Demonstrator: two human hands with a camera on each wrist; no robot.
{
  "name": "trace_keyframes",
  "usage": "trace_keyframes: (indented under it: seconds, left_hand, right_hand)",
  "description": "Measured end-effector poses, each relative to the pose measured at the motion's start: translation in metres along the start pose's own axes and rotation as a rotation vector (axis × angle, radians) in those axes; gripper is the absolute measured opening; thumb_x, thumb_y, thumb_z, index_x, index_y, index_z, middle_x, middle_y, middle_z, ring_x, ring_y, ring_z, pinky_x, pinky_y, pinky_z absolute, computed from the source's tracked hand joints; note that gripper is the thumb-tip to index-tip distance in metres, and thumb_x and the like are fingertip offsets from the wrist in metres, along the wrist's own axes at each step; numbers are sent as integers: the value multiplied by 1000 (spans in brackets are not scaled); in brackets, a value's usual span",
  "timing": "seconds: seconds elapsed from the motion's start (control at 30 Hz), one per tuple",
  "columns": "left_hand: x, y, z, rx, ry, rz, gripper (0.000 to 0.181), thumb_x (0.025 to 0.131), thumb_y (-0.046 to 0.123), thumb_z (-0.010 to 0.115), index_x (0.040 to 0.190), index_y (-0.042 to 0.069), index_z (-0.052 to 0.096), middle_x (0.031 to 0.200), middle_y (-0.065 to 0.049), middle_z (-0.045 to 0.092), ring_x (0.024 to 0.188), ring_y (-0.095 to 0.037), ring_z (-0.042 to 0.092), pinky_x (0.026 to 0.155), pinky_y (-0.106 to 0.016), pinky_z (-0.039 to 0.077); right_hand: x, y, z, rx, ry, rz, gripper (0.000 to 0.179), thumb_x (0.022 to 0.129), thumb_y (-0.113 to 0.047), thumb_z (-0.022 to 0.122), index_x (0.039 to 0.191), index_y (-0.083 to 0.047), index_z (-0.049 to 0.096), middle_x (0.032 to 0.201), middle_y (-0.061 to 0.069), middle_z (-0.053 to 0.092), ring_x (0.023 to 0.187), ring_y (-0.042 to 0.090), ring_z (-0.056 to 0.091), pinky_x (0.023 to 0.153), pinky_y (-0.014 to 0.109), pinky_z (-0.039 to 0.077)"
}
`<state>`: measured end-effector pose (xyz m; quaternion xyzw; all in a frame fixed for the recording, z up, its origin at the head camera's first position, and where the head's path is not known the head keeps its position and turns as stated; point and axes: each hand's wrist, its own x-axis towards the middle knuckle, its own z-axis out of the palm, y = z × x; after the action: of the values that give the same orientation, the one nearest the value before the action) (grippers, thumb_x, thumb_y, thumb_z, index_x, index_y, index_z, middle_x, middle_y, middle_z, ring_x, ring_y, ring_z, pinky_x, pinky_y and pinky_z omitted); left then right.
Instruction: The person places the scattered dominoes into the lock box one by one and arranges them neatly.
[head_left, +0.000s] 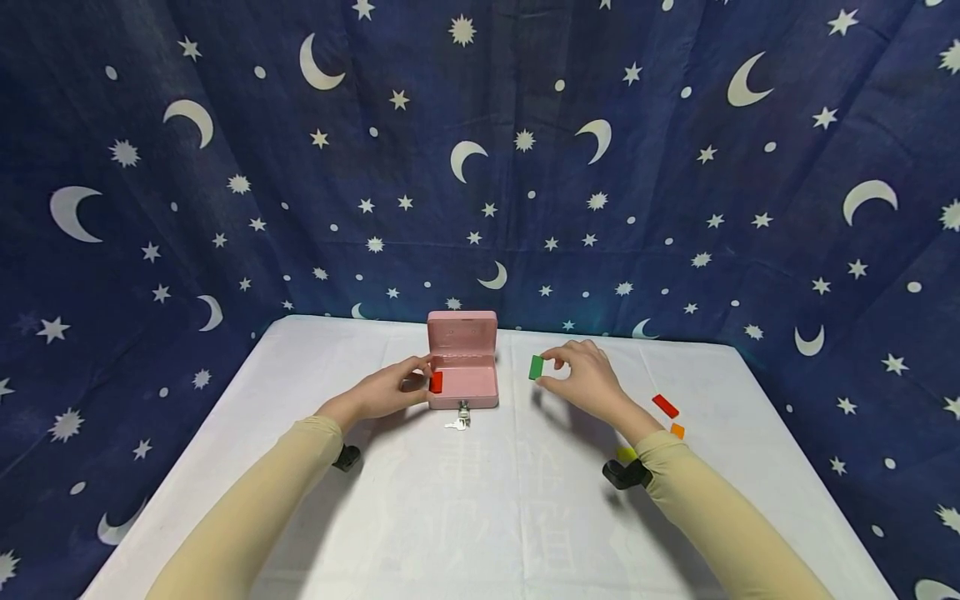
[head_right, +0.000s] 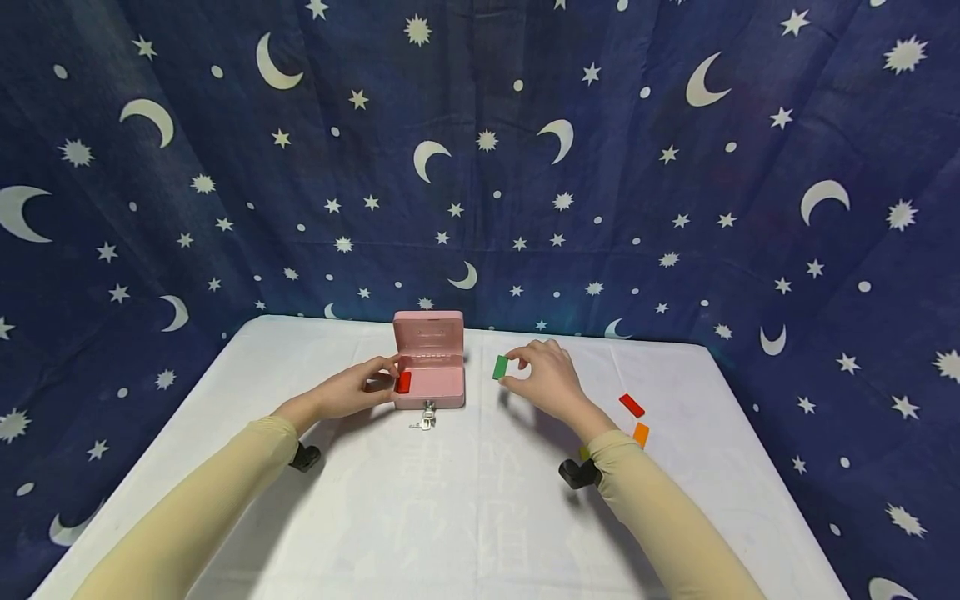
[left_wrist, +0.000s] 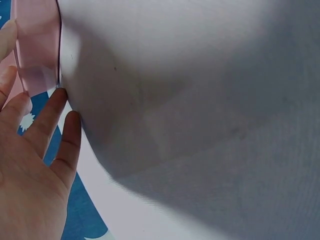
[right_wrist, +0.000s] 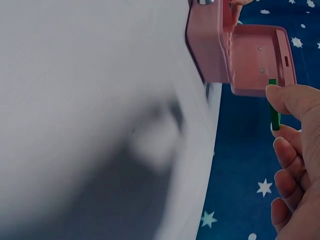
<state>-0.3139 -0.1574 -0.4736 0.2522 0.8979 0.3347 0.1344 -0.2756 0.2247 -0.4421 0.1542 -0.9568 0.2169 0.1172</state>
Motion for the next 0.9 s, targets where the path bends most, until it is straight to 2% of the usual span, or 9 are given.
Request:
trace_keyframes:
  seconds: [0.13, 0.37, 0.67, 0.9]
  left_hand:
    - [0, 0, 0, 4, 1, -2, 39, 95, 47, 69, 122, 22, 54, 162, 0, 36, 136, -24, 51, 113, -52, 36]
    - [-2, 2, -2, 10, -8, -26, 47, 92, 54, 70, 124, 24, 54, 163, 2, 34, 136, -24, 50, 113, -53, 36]
    - [-1, 1, -1, -3, -5, 0, 39, 95, 42, 71, 123, 21, 54, 164, 2, 32, 137, -25, 51, 114, -49, 36]
    - [-1, 4, -2, 11, -6, -22, 42, 95, 45, 71, 125, 22, 54, 163, 2, 33, 137, -25, 50, 113, -51, 36]
  right_hand:
    - [8, -8, 4, 7, 9, -26, 43, 81, -41, 82, 117, -18, 75, 85, -6, 58, 88, 20, 46, 79, 41, 37]
    - [18, -15, 13, 13, 3, -53, 42, 82, -41, 81, 118, -19, 75, 82, -7, 55, 88, 19, 46, 81, 42, 36]
    - [22, -20, 19, 8, -20, -36, 43, 83, -42, 81, 119, -19, 75, 79, -7, 53, 86, 19, 45, 79, 39, 35]
    - [29, -23, 26, 15, -33, -42, 43, 83, -41, 81, 120, -19, 74, 78, -6, 53, 85, 20, 44, 76, 38, 35]
